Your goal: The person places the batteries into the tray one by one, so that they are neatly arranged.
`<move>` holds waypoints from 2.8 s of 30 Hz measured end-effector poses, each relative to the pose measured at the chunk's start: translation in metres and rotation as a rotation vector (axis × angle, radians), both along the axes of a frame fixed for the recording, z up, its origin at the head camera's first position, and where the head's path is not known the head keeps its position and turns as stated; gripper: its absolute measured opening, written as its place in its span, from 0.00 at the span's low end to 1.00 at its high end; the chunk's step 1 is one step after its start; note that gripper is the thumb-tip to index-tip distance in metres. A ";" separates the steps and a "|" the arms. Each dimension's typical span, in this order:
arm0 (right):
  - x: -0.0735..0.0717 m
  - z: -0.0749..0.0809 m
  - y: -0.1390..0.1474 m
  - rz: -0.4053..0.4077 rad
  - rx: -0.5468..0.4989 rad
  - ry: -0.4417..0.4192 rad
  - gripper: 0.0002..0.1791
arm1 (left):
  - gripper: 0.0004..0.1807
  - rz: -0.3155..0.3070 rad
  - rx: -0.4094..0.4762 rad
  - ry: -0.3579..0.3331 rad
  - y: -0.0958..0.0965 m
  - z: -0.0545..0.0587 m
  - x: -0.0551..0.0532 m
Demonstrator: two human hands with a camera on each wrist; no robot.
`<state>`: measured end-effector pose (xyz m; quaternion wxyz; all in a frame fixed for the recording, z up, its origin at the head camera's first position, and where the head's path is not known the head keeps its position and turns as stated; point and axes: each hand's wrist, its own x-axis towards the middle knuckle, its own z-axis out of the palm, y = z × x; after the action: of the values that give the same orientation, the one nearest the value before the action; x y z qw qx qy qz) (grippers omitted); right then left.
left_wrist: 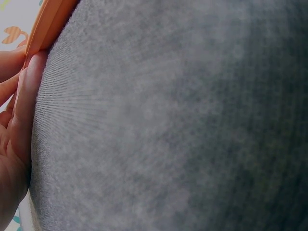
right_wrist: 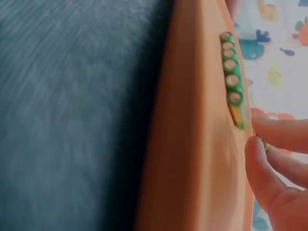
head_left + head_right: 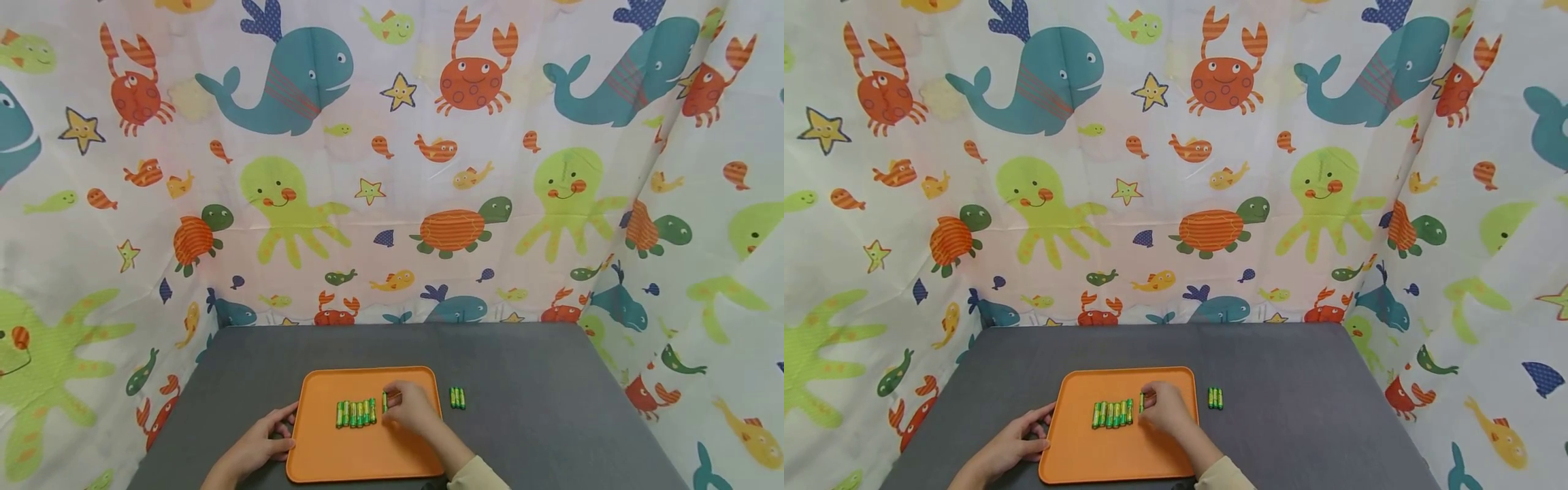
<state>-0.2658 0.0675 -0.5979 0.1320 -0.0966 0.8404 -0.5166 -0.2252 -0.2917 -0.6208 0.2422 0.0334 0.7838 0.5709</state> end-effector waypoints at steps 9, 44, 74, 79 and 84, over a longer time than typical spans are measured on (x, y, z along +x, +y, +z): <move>-0.002 -0.008 -0.014 0.033 0.042 -0.007 0.26 | 0.45 0.009 0.007 -0.003 -0.001 -0.001 -0.001; 0.006 0.010 0.064 -0.128 0.114 0.257 0.29 | 0.44 -0.001 0.002 0.009 -0.003 -0.005 -0.002; 0.011 -0.013 0.142 -0.288 0.316 0.127 0.36 | 0.45 0.009 0.008 -0.023 -0.001 -0.005 -0.002; 0.008 -0.013 0.142 -0.275 0.331 0.138 0.31 | 0.45 0.009 0.008 -0.025 -0.002 -0.004 -0.002; 0.007 -0.012 0.142 -0.280 0.325 0.126 0.29 | 0.45 0.002 0.022 -0.027 -0.003 -0.004 -0.001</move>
<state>-0.2584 0.2095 -0.6099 0.0201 0.0114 0.9245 -0.3805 -0.2263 -0.2945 -0.6253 0.2515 0.0276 0.7741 0.5803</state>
